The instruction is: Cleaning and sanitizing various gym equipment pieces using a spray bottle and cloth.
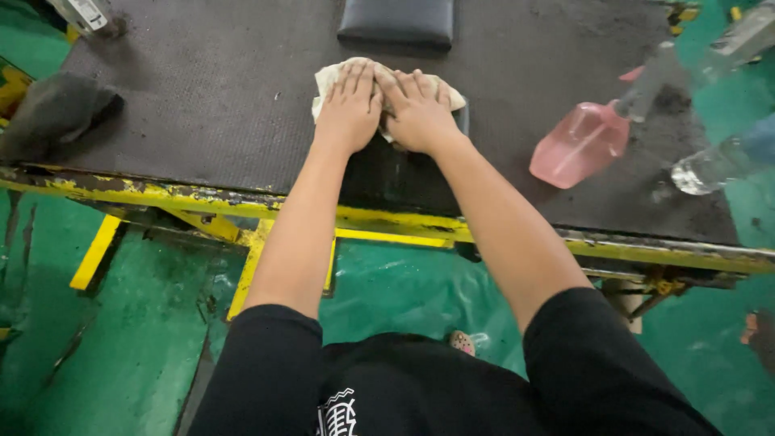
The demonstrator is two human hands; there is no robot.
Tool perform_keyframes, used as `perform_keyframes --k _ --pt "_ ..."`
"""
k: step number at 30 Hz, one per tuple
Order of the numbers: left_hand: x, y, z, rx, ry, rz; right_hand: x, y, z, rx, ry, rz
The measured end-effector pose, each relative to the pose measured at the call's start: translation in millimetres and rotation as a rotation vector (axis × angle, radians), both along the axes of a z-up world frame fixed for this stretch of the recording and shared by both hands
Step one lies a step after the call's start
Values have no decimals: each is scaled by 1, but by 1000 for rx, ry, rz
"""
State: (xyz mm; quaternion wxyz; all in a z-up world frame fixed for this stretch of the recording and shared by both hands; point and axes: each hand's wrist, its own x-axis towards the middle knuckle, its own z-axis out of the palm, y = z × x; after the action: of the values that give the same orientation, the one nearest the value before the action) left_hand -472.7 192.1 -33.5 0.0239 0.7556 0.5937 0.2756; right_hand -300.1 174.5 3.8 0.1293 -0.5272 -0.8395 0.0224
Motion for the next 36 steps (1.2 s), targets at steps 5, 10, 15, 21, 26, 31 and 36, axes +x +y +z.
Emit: perform_keyframes --k 5,10,15,21,26,31,36 --pt "5 -7 -7 39 12 17 7 -10 1 66 -40 65" --pt "8 -32 -10 80 55 17 13 -41 9 67 41 80" --pt "11 -59 -7 93 90 10 19 -61 7 104 21 106" --pt "18 -112 2 171 103 -38 27 -112 -7 354 60 117" --pt "30 -158 19 186 123 -96 36 -166 -2 482 39 58" --pt "44 -170 26 148 110 -222 49 -196 8 490 119 15" --pt "46 -132 25 21 134 -278 55 -164 -2 417 142 28"
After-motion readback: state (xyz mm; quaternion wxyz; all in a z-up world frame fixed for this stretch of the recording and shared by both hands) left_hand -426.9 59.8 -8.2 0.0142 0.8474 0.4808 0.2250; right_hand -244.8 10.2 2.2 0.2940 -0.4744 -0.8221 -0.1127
